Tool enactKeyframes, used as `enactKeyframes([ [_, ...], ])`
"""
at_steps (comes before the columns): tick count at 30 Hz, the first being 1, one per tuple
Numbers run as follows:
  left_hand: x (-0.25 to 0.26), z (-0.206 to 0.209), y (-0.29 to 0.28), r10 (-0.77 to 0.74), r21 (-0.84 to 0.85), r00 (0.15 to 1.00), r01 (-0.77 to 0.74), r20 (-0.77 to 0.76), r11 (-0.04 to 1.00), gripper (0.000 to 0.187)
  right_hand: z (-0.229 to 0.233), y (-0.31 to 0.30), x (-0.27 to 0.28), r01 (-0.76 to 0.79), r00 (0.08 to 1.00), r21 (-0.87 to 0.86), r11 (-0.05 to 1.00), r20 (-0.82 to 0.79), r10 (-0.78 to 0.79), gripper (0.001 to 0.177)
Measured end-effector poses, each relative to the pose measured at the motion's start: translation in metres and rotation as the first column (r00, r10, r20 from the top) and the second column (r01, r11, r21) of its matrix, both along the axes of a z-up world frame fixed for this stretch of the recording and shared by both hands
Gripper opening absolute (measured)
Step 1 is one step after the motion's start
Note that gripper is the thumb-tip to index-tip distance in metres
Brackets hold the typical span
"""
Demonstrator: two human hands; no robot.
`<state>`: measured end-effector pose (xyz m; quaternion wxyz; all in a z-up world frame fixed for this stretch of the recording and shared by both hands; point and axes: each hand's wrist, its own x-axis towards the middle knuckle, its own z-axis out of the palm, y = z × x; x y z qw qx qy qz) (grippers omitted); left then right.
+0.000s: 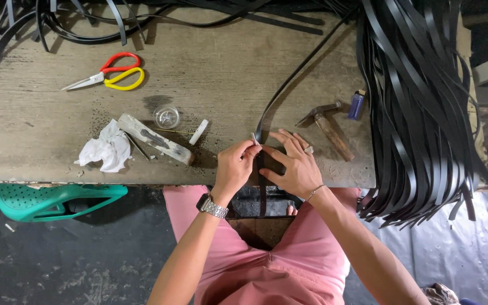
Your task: The person is using a hammer and a small metal punch to create holes at regular intervals along a black leather strip on a workbench.
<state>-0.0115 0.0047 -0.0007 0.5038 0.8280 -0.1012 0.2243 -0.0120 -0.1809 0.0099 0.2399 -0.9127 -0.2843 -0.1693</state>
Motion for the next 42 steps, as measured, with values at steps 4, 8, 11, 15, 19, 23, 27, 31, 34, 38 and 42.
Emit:
enactKeyframes([
  [4, 0.001, -0.001, 0.0, -0.005, -0.004, 1.0, 0.005, 0.007, 1.0, 0.008, -0.005, -0.002, 0.0, 0.0, 1.0, 0.006, 1.0, 0.003, 0.0, 0.052],
  [8, 0.002, -0.002, 0.0, -0.009, -0.002, 1.0, 0.009, 0.014, 1.0, 0.008, -0.003, -0.001, 0.0, 0.006, 1.0, 0.011, 1.0, -0.006, -0.006, 0.052],
  [11, 0.002, -0.002, 0.0, -0.014, -0.004, 1.0, 0.014, 0.02, 1.0, 0.008, -0.002, -0.001, 0.001, 0.006, 1.0, 0.009, 1.0, -0.006, -0.006, 0.053],
  [15, 0.001, 0.002, 0.0, -0.027, 0.008, 1.0, 0.027, 0.014, 1.0, 0.008, -0.001, -0.001, 0.0, 0.006, 1.0, 0.009, 1.0, -0.013, -0.006, 0.053],
  [19, 0.002, 0.003, -0.002, -0.028, 0.03, 0.997, 0.026, 0.07, 0.999, 0.007, 0.002, 0.0, 0.0, 0.004, 1.0, 0.01, 1.0, -0.018, -0.004, 0.053],
  [23, 0.002, 0.001, -0.002, -0.029, 0.048, 0.996, 0.025, 0.081, 0.999, 0.007, -0.004, -0.002, 0.001, 0.002, 1.0, 0.002, 1.0, -0.012, -0.002, 0.054],
  [27, 0.003, -0.004, -0.003, -0.042, 0.097, 0.994, 0.033, 0.096, 0.995, 0.007, -0.003, -0.002, -0.001, 0.0, 1.0, 0.005, 1.0, -0.008, 0.0, 0.051],
  [31, 0.004, -0.01, -0.005, -0.039, 0.12, 0.991, 0.023, 0.131, 0.993, 0.008, -0.004, -0.018, 0.007, 0.02, 0.999, 0.29, 0.957, -0.045, -0.007, 0.029],
  [34, 0.003, -0.007, -0.004, -0.031, 0.151, 0.991, 0.011, 0.131, 0.988, 0.008, 0.001, -0.044, 0.011, 0.389, 0.878, 0.0, 0.921, 0.304, -0.37, 0.036],
  [38, 0.001, -0.009, -0.003, -0.056, 0.156, 0.989, 0.034, 0.139, 0.987, 0.007, -0.029, -0.078, 0.013, 0.648, 0.761, -0.343, 0.68, 0.296, -0.577, 0.05],
  [42, 0.001, -0.009, -0.003, -0.067, 0.209, 0.982, 0.029, 0.174, 0.977, 0.009, 0.004, -0.068, 0.013, 0.58, 0.729, -0.337, 0.741, -0.191, -0.657, 0.042],
])
